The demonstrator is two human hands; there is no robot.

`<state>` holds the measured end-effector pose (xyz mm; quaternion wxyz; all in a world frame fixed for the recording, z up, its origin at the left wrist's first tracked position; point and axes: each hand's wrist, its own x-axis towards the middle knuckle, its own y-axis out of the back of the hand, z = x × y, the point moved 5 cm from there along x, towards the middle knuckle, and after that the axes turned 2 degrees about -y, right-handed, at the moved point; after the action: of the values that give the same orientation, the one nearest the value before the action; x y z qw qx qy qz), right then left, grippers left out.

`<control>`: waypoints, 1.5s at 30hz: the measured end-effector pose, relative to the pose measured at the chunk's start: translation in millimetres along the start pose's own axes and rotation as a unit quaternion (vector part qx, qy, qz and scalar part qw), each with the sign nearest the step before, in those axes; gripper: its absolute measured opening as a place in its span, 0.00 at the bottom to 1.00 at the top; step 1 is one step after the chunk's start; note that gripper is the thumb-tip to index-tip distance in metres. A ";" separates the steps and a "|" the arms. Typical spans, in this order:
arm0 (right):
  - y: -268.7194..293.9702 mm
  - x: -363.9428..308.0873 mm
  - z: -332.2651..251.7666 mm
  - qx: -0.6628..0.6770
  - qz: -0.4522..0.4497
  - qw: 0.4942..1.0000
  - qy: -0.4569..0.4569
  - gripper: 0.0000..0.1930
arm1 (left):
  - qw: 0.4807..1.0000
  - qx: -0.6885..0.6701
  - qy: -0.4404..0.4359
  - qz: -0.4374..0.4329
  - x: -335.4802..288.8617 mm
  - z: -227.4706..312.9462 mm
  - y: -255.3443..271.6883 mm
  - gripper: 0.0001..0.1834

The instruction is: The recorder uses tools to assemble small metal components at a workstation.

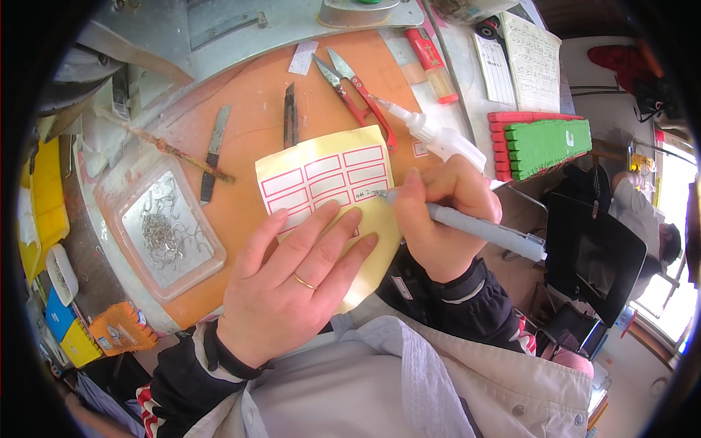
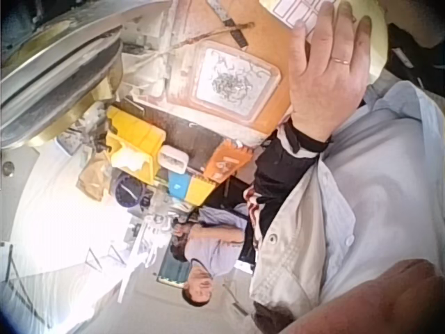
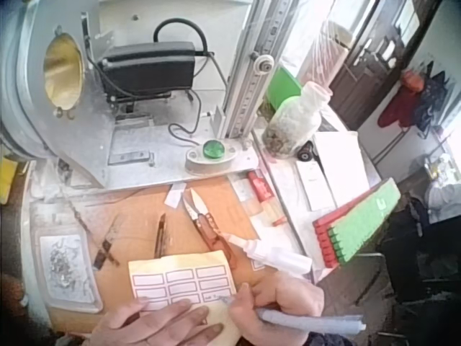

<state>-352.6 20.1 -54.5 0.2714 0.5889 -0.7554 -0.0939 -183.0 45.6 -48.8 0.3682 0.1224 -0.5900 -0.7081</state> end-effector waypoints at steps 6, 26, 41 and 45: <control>-0.2 -0.3 -1.3 -0.043 0.011 0.998 0.044 0.13 | 1.000 -0.004 0.003 0.000 0.1 0.0 0.3 0.14; 2.9 1.1 -2.0 -0.001 0.009 1.000 0.027 0.12 | 1.000 -0.027 0.008 0.014 2.4 0.3 1.6 0.21; 4.2 0.6 3.8 -0.012 0.020 1.000 -0.012 0.13 | 1.000 -0.021 0.011 0.011 2.4 1.3 2.1 0.20; 3.9 1.3 2.6 -0.012 0.028 1.000 -0.008 0.13 | 1.000 -0.024 0.012 0.011 2.1 1.1 2.1 0.21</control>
<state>-357.4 19.5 -54.5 0.2751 0.5636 -0.7725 -0.0995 -184.3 45.0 -46.1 0.3859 0.1151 -0.5697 -0.7165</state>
